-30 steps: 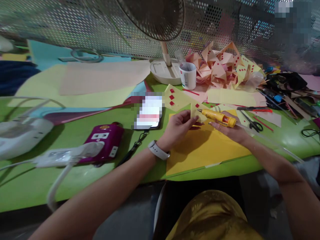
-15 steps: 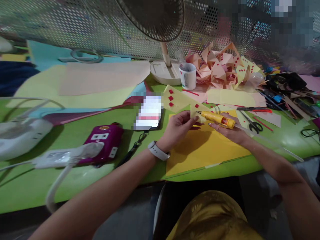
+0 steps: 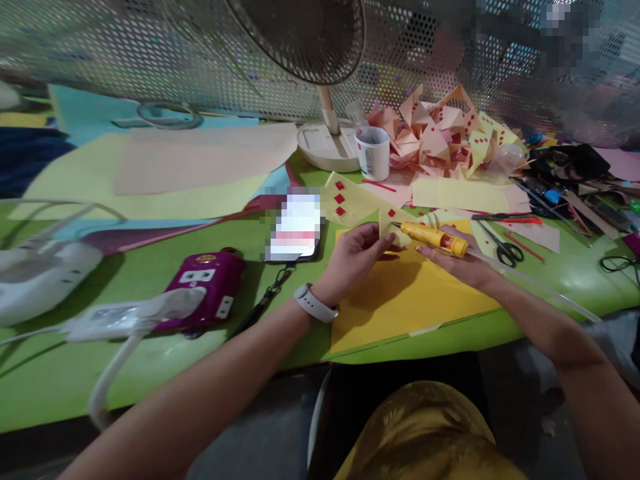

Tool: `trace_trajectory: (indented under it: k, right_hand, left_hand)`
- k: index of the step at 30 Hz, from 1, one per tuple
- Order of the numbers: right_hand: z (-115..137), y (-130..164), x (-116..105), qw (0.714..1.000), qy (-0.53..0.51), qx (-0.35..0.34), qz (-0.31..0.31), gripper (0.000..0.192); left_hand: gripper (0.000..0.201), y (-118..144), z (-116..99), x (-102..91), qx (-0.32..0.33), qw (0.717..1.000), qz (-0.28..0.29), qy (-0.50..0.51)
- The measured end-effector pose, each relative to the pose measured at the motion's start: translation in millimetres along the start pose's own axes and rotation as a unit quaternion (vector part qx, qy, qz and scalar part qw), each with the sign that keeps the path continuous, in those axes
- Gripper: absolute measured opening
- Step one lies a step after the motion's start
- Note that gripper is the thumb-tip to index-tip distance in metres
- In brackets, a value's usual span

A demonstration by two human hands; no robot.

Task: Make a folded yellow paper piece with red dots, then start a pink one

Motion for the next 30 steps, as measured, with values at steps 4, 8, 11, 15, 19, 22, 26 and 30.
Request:
trace_trajectory:
  k: [4,8,11,15,19,22,26,30]
  right_hand:
    - [-1.4,-0.2,-0.8,1.000,0.007,0.002,-0.005,0.034]
    - [-1.6,-0.6,-0.2,1.000,-0.003,0.001,-0.011,0.037]
    - [-1.9,-0.5,0.6,1.000,-0.003,0.004,-0.008,0.036]
    - [-4.1,-0.3,0.2,1.000,-0.001,0.004,-0.010,0.037]
    - [-7.1,0.1,-0.1,1.000,-0.004,0.002,-0.005,0.037]
    - [-8.9,0.2,-0.5,1.000,0.001,0.001,-0.009,0.036]
    - [-9.9,-0.4,-0.4,1.000,0.010,-0.001,-0.009,0.038]
    - [-8.7,-0.5,-0.5,1.000,0.018,0.002,-0.010,0.037]
  left_hand:
    - [0.035,0.3,-0.5,0.0,0.004,1.000,-0.002,-0.007]
    - [0.033,0.4,-0.6,0.2,0.000,1.000,0.000,-0.011]
    - [0.034,0.4,-0.3,0.0,-0.001,1.000,0.000,-0.008]
    - [0.035,0.6,-0.4,-0.2,-0.002,1.000,0.001,-0.008]
    - [0.035,0.6,-1.3,0.0,-0.002,1.000,0.001,-0.011]
    - [0.035,0.5,-1.4,0.2,-0.002,1.000,0.000,-0.009]
    - [0.034,0.6,-1.2,0.3,-0.002,1.000,0.001,-0.011]
    - [0.036,1.1,-1.5,0.0,-0.001,1.000,-0.001,-0.017]
Point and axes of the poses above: each hand's wrist, its own y-axis away from the middle knuckle, its own x-axis out of the palm, z = x × y, the point moved 3 cm from there along -y, towards the middle knuckle, and after that the axes turned 12 degrees about -y, right-handed, at the moved point
